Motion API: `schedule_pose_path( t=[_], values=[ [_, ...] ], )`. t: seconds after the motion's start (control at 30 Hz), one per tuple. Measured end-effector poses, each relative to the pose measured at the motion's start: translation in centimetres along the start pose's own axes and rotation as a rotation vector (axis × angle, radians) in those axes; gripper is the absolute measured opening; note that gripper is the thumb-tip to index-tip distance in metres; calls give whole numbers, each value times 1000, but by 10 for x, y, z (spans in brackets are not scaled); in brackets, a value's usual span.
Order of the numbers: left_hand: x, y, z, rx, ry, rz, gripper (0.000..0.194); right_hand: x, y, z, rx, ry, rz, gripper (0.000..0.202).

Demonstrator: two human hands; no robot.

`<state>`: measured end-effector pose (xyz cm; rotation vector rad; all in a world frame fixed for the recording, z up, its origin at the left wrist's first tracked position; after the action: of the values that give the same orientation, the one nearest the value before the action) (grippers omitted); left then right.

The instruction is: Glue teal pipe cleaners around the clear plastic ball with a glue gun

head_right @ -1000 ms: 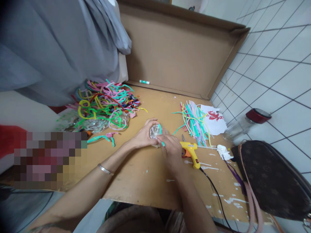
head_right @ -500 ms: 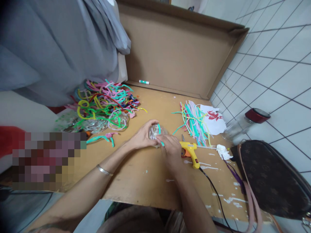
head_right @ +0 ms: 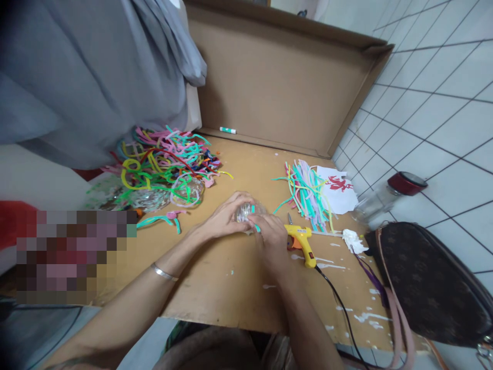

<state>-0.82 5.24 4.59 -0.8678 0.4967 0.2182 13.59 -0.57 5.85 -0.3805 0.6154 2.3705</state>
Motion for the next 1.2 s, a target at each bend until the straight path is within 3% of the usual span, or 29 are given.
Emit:
schedule_pose_path(
  t=[0.17,0.43,0.7,0.83,0.97,1.07,1.13,1.2],
  values=[
    [-2,-3,0,12,0,-32,50,0,-1,-2,-4,12,3,23],
    [3,-1,-1,14,51,1,87,-2,-2,0,29,5,-5,24],
    [7,0,-3,96,-36,7,69,0,-1,2,29,-2,14,22],
    [7,14,-2,-62,-124,-18,69,-8,-4,8,97,-6,-18,26],
    [4,31,-2,-342,-186,-164,77,-38,-29,-5,223,-140,-302,30],
    [1,34,-1,-420,-220,-262,78,-59,-47,-29,229,-147,-648,40],
    [1,33,-1,-424,-225,-284,78,-64,-55,-42,261,-52,-845,49],
    [3,31,-1,-422,-211,-292,78,-64,-62,-49,379,133,-994,54]
  ],
)
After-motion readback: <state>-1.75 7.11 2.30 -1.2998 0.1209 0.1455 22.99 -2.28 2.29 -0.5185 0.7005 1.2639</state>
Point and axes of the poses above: each hand's wrist, its own z-axis towards the middle knuckle, its own x-axis out of the palm, y = z × x, the point moved 4 cm from there along z, towards the middle knuckle, and after that the axes turned 12 degrees about -y, right-handed, at the moved point
